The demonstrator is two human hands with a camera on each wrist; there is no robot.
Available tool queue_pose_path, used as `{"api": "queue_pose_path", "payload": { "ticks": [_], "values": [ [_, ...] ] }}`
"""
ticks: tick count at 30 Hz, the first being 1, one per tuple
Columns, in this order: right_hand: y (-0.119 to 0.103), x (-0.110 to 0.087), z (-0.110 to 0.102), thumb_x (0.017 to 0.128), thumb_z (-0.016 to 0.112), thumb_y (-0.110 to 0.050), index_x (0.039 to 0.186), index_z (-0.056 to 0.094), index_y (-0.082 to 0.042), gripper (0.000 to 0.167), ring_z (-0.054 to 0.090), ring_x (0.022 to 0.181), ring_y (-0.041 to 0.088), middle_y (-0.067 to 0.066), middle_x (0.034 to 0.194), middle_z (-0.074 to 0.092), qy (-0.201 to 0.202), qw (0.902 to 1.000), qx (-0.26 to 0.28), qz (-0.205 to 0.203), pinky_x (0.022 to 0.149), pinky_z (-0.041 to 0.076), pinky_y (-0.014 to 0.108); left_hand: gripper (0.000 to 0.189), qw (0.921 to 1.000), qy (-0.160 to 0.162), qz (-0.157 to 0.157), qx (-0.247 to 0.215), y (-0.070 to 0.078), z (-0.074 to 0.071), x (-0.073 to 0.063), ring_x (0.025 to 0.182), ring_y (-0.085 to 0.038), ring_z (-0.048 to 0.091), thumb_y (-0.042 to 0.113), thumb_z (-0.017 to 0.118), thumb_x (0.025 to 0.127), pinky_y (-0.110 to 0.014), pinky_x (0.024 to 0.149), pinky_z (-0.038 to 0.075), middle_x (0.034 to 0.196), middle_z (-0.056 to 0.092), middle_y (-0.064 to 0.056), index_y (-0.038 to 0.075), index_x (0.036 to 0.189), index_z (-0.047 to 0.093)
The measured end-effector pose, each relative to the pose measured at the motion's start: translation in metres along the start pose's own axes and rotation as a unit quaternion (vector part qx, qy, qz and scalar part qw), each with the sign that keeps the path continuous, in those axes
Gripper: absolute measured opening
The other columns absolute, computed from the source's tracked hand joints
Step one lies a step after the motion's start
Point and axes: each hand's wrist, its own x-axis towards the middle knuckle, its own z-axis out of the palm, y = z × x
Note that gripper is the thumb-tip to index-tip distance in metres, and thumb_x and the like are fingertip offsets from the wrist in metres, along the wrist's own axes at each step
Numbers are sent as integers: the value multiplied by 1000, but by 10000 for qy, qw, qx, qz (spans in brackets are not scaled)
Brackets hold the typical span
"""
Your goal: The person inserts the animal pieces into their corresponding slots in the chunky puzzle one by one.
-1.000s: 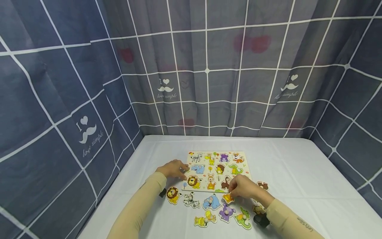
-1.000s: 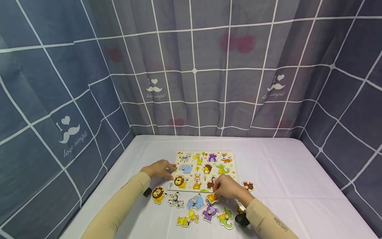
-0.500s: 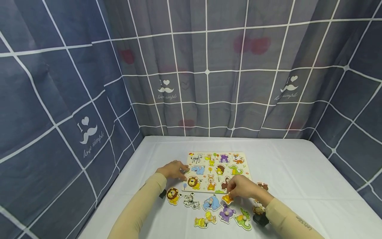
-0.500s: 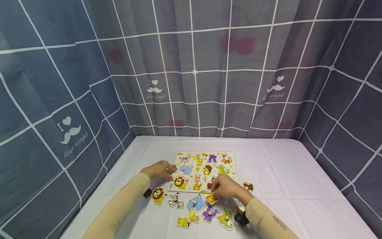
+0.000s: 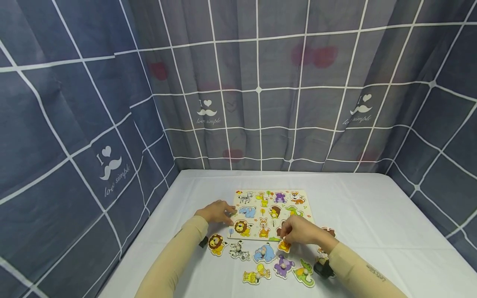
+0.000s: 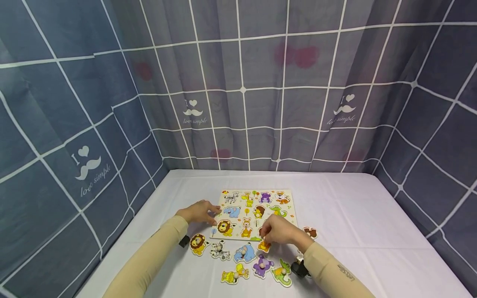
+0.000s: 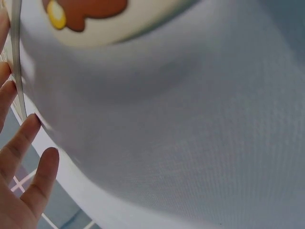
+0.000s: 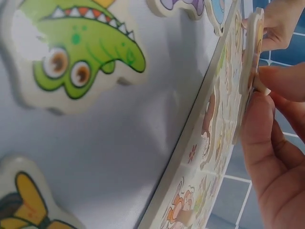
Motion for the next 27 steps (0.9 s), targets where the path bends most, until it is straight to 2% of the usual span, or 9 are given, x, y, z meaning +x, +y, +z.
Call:
{"api": "queue_pose_path", "payload": {
  "ticks": [5,10,16,27],
  "values": [
    [1,3,1,79,71,4,82,77,-7,13,62,68,10,3,87,73,-3,10000,-13,-23,58,52,22,53,10000,-8,-38,-17,1,-1,-2,136,-26,49,36,84,79,-46,117,39,147,57,10,24,129,69],
    [1,6,2,79,71,5,82,77,-7,13,61,65,8,0,80,73,-11,9999,42,-108,56,51,20,55,10000,-11,-69,-17,2,1,0,137,-27,49,36,84,78,-47,117,39,147,56,9,25,130,68],
    [2,9,3,78,70,5,76,76,-10,17,60,61,6,-3,70,70,7,9999,13,-165,55,50,20,54,9999,10,-98,33,0,2,2,136,-26,49,37,84,79,-47,117,40,147,56,10,26,129,69],
    [4,14,1,79,70,7,79,77,-8,16,62,64,8,-2,76,72,51,10000,-43,-58,57,53,22,52,9999,6,64,-130,-1,2,-1,138,-27,48,34,84,79,-46,118,38,147,56,8,22,128,69]
  ]
}}
